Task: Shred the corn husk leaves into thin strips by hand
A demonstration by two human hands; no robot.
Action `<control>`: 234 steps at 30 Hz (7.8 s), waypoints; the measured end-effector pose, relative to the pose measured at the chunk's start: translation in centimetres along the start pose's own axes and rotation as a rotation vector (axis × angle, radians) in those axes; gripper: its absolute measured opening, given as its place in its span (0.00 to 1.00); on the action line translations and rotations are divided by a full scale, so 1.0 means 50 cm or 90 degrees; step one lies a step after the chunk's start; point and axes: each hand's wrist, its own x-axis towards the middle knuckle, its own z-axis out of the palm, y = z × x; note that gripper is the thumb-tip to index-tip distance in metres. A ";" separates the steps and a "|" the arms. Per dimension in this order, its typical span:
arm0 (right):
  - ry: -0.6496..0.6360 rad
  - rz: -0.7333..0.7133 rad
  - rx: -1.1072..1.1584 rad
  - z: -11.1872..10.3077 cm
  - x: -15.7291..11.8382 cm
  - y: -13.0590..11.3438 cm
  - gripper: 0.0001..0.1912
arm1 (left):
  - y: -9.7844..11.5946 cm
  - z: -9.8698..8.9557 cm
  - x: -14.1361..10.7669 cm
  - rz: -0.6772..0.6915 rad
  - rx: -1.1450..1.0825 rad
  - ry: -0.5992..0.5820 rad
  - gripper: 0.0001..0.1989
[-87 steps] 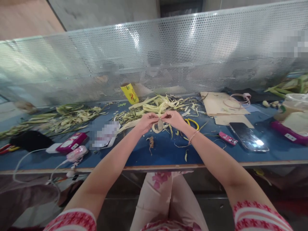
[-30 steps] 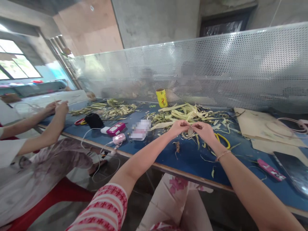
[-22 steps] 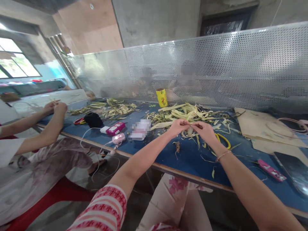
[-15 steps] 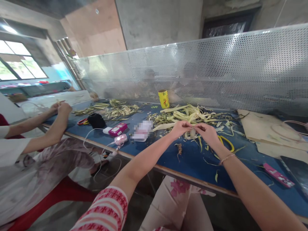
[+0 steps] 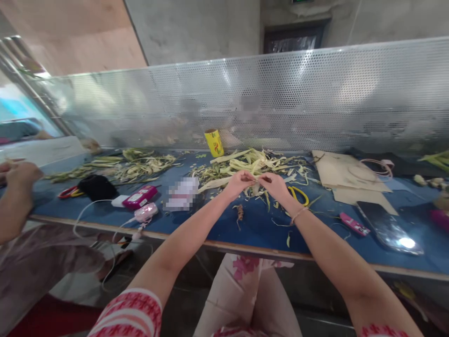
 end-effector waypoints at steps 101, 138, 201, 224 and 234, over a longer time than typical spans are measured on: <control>-0.305 0.222 -0.642 -0.082 0.012 0.042 0.19 | -0.002 -0.062 0.046 -0.096 -0.271 0.313 0.11; -0.046 0.019 -0.439 -0.069 0.018 0.039 0.22 | 0.015 -0.063 0.036 -0.095 -0.299 0.299 0.10; -0.152 -0.116 -0.363 -0.025 -0.021 -0.031 0.15 | 0.003 -0.040 0.021 -0.119 -0.216 0.100 0.11; -0.125 -0.117 -0.387 -0.027 -0.016 -0.022 0.18 | 0.011 -0.033 0.018 -0.129 -0.218 0.115 0.11; -0.120 -0.110 -0.426 -0.030 -0.015 -0.023 0.19 | 0.007 -0.037 0.019 -0.126 -0.222 0.095 0.11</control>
